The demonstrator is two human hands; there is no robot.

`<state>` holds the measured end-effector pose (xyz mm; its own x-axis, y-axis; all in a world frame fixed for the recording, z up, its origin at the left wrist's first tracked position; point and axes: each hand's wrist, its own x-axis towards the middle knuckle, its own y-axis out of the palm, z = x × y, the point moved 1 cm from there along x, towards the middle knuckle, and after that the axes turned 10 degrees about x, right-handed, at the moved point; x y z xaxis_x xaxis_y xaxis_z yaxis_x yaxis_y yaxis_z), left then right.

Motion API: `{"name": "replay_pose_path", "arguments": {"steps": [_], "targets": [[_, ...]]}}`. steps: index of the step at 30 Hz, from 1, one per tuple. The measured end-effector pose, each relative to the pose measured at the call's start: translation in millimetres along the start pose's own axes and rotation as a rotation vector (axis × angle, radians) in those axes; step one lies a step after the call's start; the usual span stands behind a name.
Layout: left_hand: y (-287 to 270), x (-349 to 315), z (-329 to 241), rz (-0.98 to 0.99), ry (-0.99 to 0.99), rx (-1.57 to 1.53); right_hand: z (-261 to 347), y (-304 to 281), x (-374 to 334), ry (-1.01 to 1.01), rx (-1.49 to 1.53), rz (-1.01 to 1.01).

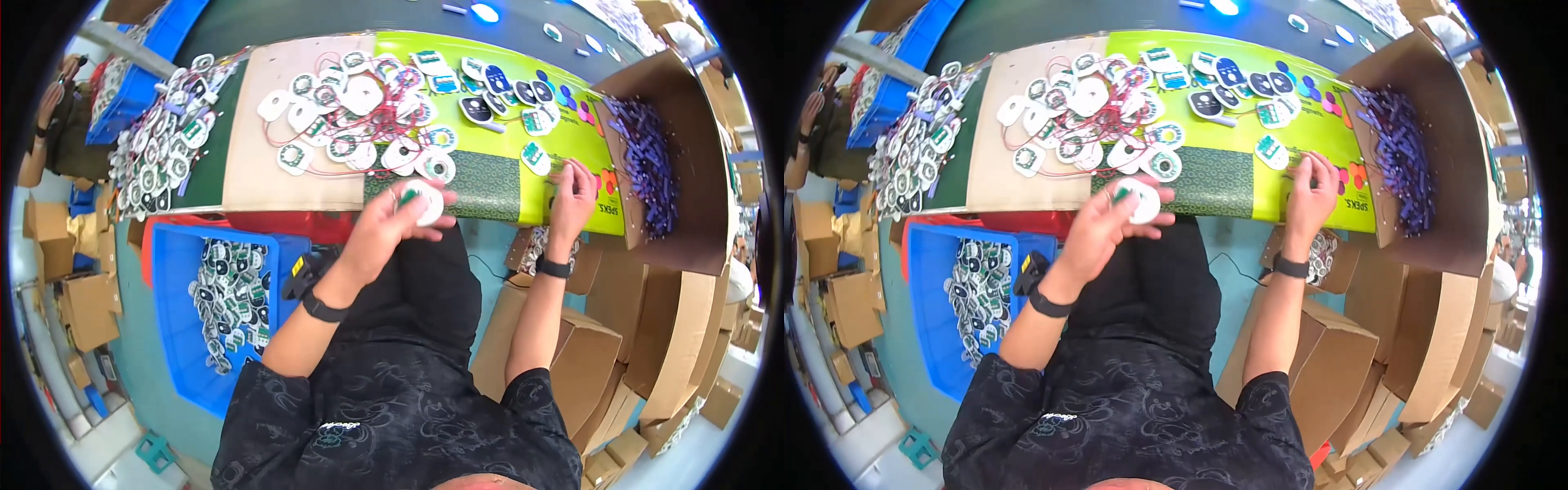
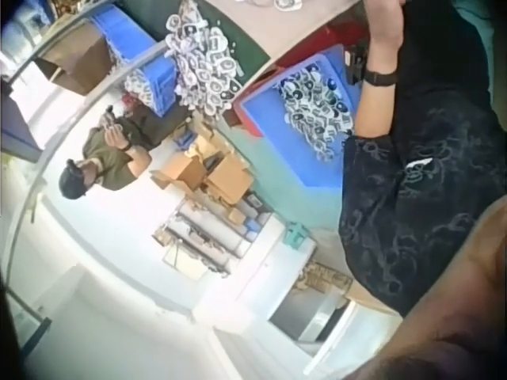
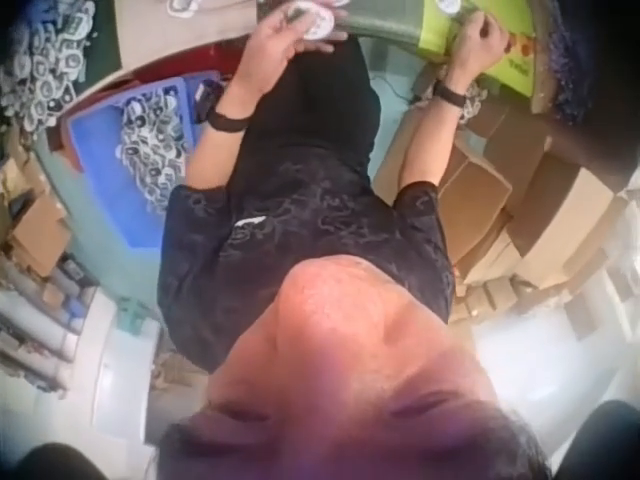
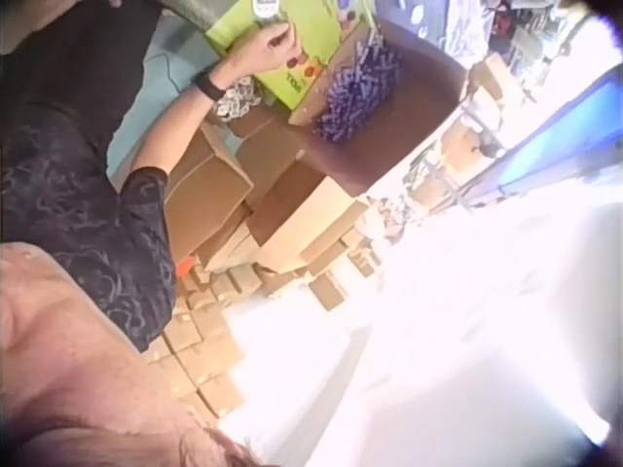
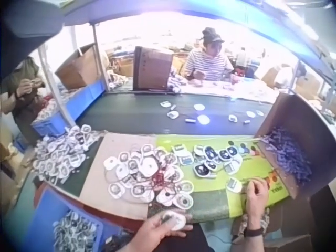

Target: The person picks up a circuit board and a battery, connects the wires by hand, and then places the assembled unit onto the table. They repeat this process multiple times, handling additional circuit boards and batteries to assemble more units.

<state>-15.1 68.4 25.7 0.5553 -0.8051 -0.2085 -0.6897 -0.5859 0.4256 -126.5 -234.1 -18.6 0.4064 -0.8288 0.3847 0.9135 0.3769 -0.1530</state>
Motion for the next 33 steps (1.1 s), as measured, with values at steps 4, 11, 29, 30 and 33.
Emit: {"name": "replay_pose_path", "arguments": {"steps": [4,11,29,30,33], "targets": [[-21.1,-47.8,37.7,-0.006,-0.073,0.187,50.3,25.9,-23.2,-0.217,-0.252,0.095],[-46.5,-92.5,73.3,-0.154,-0.165,0.159,134.1,144.6,-124.4,-0.326,0.197,0.763],[-76.8,-87.3,39.2,-0.372,-0.143,-0.074,132.6,137.1,-155.2,-0.485,0.068,0.944],[-73.5,-84.0,35.9,-0.384,-0.176,-0.138,134.9,132.6,-157.0,-0.475,0.141,0.950],[-69.8,-76.8,40.9,-0.453,-0.208,-0.233,132.7,112.7,-159.1,-0.425,0.189,0.963]]}}
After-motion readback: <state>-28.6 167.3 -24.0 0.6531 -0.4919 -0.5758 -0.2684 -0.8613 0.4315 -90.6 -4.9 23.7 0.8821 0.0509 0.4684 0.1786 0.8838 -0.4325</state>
